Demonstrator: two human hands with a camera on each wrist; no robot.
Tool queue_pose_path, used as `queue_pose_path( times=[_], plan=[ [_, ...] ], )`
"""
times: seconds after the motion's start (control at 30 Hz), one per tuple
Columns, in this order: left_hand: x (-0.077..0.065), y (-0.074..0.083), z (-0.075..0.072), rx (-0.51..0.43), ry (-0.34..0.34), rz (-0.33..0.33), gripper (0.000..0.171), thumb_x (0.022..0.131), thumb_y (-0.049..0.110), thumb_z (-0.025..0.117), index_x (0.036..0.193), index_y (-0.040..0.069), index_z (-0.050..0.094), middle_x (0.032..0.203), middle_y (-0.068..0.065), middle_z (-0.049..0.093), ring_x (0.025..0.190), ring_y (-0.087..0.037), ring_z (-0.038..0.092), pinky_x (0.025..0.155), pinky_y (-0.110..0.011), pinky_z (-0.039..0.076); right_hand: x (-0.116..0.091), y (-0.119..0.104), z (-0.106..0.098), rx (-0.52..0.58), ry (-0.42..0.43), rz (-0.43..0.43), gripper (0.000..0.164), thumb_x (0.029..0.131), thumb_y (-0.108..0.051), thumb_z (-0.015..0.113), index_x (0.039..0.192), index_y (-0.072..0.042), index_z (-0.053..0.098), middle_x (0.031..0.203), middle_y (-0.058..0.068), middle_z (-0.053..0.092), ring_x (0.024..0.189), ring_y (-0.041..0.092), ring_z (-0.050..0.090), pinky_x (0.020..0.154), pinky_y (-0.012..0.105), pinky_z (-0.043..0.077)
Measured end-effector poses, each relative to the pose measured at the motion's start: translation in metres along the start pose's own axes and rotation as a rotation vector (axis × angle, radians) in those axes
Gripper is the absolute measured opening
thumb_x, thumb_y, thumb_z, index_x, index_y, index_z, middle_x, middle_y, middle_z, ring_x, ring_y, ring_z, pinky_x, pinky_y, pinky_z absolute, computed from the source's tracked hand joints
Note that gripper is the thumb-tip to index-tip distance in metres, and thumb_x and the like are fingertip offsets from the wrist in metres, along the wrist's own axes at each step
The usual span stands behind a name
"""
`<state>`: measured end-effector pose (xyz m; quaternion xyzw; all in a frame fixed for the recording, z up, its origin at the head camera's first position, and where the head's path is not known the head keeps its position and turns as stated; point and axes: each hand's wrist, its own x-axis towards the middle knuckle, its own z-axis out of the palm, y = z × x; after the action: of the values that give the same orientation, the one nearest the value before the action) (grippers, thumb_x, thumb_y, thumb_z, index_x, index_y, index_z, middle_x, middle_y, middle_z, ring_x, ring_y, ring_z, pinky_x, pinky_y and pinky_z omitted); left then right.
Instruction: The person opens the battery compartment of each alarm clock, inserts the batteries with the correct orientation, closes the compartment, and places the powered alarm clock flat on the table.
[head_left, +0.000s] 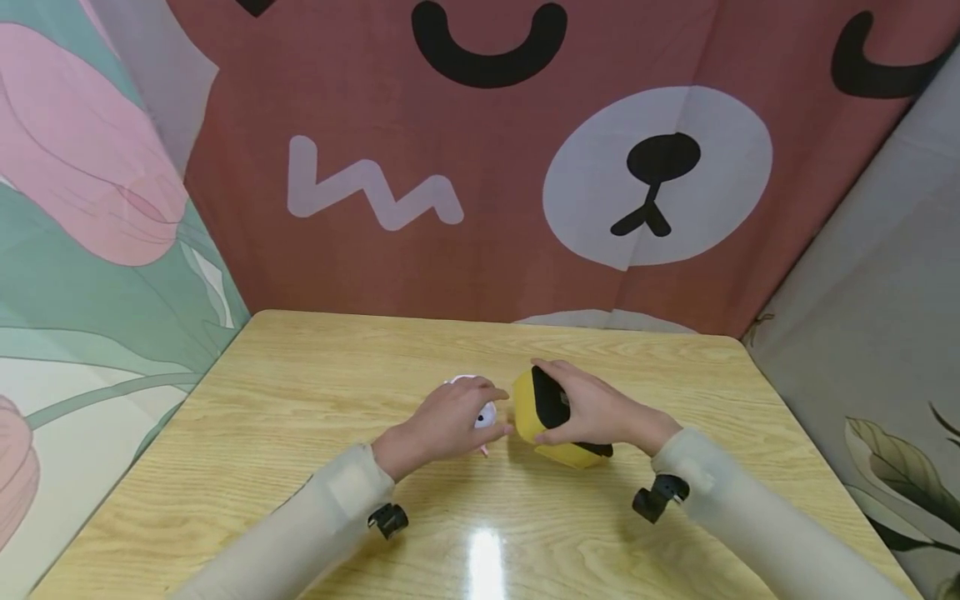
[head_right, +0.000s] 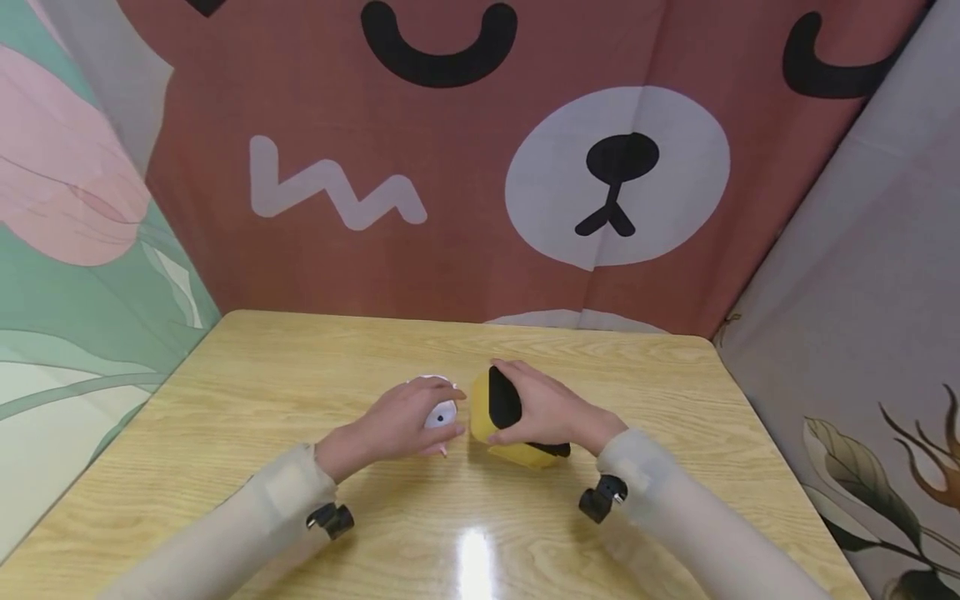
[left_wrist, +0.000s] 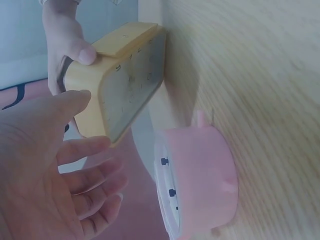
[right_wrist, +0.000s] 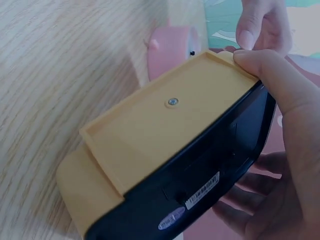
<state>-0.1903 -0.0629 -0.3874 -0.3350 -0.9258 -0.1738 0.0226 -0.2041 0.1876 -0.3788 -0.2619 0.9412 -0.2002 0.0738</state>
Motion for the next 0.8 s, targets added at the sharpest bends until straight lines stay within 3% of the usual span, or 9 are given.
queue_pose_path(
  times=[0.8],
  plan=[
    [0.004,0.005,0.001,-0.01,0.022,-0.019,0.049,0.096,0.047,0.065,0.131,0.013,0.067,0.131,-0.008,0.067,0.121,-0.029,0.063,0.099,-0.048,0.053,-0.01,0.012,-0.012,0.265,0.07,-0.042,0.109,0.073,-0.045,0.09,0.157,-0.014,0.028,0.155,0.008,0.045,0.144,0.036,0.044,0.113,0.059,0.04]
  ],
)
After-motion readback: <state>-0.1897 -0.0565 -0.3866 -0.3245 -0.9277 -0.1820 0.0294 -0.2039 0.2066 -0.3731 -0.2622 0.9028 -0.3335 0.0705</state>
